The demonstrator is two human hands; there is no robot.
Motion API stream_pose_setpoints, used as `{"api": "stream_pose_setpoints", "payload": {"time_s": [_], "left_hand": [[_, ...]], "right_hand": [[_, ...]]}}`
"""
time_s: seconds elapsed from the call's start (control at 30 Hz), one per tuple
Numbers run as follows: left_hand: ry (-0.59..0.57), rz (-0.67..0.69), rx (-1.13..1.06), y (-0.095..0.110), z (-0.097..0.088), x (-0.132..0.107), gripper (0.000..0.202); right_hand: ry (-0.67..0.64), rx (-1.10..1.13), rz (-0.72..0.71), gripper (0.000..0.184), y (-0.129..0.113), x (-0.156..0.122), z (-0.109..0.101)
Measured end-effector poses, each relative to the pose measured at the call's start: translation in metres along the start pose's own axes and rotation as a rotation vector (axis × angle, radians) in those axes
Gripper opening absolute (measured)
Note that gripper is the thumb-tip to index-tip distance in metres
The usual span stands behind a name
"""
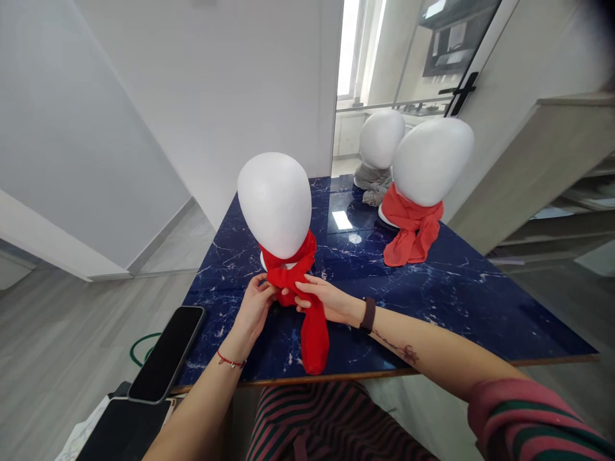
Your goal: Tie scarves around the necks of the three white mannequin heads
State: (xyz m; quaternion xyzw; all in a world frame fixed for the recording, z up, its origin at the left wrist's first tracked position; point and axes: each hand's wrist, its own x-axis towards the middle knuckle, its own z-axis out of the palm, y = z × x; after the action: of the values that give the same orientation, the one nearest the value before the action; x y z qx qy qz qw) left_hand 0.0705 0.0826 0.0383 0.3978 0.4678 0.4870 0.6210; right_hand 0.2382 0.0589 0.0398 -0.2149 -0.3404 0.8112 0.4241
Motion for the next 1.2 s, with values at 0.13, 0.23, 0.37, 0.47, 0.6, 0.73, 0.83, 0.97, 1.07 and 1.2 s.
{"api": "stream_pose_setpoints", "payload": {"time_s": [0.13, 0.23, 0.37, 0.47, 0.6, 0.73, 0.83, 0.97, 1.07, 1.2], "left_hand": [[0.057, 0.179, 0.436, 0.006, -0.026, -0.001, 0.046], [0.125, 0.347, 0.849, 0.015, -0.044, 0.004, 0.025], [0.173, 0.363, 1.169, 0.024, -0.059, 0.016, 0.008], [0.238, 0.344, 1.357, 0.028, -0.069, 0.023, 0.005], [0.334, 0.312, 1.551, 0.034, -0.082, 0.024, 0.015], [0.336, 0.297, 1.601, 0.038, -0.081, 0.017, 0.029], [0.082, 0.206, 1.413, 0.036, -0.062, 0.003, 0.035], [-0.455, 0.080, 0.931, 0.018, -0.021, -0.017, 0.028], [-0.546, 0.093, 0.776, 0.003, 0.003, -0.020, 0.021], [-0.475, 0.114, 0.699, -0.003, 0.007, -0.010, 0.018]], "right_hand": [[0.090, -0.064, -0.041, 0.025, -0.002, 0.002, -0.003], [0.190, -0.063, -0.066, 0.029, -0.003, 0.004, -0.003], [0.264, -0.084, -0.130, 0.034, -0.009, 0.007, -0.005], [0.295, -0.115, -0.246, 0.034, -0.020, 0.008, -0.009], [0.355, -0.129, -0.325, 0.037, -0.041, 0.009, -0.021], [0.443, -0.178, -0.411, 0.037, -0.048, 0.011, -0.032], [0.485, -0.316, -0.459, 0.031, -0.037, 0.012, -0.030], [0.320, -0.663, -0.511, 0.019, -0.014, 0.008, -0.012], [0.209, -0.925, -0.514, 0.012, -0.005, 0.001, 0.001], [0.184, -1.020, -0.507, 0.009, -0.005, -0.003, 0.005]]}}
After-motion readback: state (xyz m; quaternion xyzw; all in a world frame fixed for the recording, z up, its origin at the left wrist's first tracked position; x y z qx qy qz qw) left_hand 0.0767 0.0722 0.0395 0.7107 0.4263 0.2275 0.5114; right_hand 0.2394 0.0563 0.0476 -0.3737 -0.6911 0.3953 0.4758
